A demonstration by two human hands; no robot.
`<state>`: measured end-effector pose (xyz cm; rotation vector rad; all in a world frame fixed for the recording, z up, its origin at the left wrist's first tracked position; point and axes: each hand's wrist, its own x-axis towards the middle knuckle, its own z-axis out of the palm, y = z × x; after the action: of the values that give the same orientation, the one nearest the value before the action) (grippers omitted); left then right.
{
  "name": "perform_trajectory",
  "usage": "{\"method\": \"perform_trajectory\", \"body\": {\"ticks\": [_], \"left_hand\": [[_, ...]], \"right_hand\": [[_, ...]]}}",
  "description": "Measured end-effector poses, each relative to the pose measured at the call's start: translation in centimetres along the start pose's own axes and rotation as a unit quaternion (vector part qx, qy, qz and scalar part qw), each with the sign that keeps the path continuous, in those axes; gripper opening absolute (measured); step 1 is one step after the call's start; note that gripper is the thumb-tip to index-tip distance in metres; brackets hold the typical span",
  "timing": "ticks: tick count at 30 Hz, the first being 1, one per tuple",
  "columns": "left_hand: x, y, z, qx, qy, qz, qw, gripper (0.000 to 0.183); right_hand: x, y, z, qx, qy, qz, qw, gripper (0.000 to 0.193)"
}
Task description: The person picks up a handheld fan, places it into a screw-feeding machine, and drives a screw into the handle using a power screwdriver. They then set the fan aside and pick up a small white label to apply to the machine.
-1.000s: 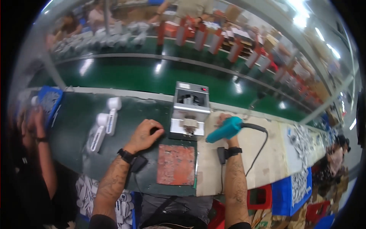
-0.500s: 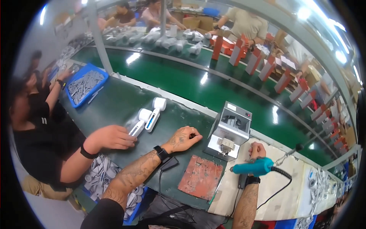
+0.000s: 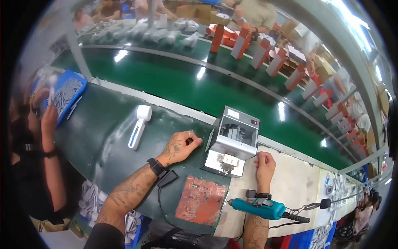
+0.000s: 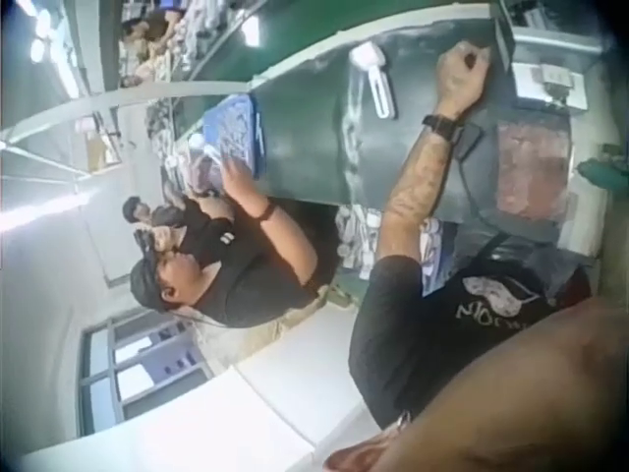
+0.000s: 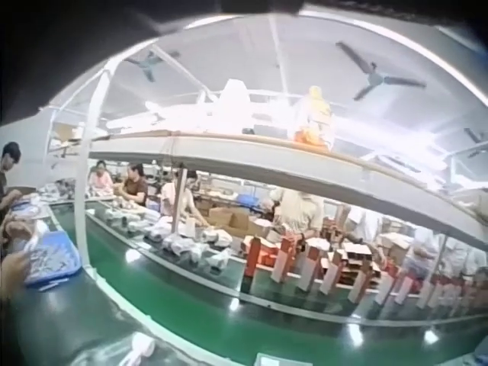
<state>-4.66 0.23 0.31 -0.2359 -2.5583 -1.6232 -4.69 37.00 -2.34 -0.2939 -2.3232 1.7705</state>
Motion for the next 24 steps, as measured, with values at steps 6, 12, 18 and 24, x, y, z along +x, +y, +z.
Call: {"method": "perform_trajectory", "body": {"ticks": [6, 12, 18, 24], "left_hand": [[0.4, 0.1, 0.7, 0.023, -0.012, 0.020, 0.999, 0.028], [0.0, 0.6, 0.0, 0.034, -0.016, -0.030, 0.999, 0.031], [0.0, 0.6, 0.1, 0.048, -0.016, -0.026, 0.998, 0.030], [0.1, 0.0, 0.5, 0.045, -0.003, 0.026, 0.999, 0.028]], "right_hand": [[-0.1, -0.4, -0.7, 0.003, 0.020, 0.001, 1.000, 0.019], [0.1, 0.4, 0.3, 0.021, 0.008, -0.007, 1.000, 0.019], [0.3, 0.5, 0.5, 0.033, 0.028, 0.018, 0.999, 0.021], [0.4, 0.6, 0.1, 0.023, 0.018, 0.006, 1.000, 0.022]]}}
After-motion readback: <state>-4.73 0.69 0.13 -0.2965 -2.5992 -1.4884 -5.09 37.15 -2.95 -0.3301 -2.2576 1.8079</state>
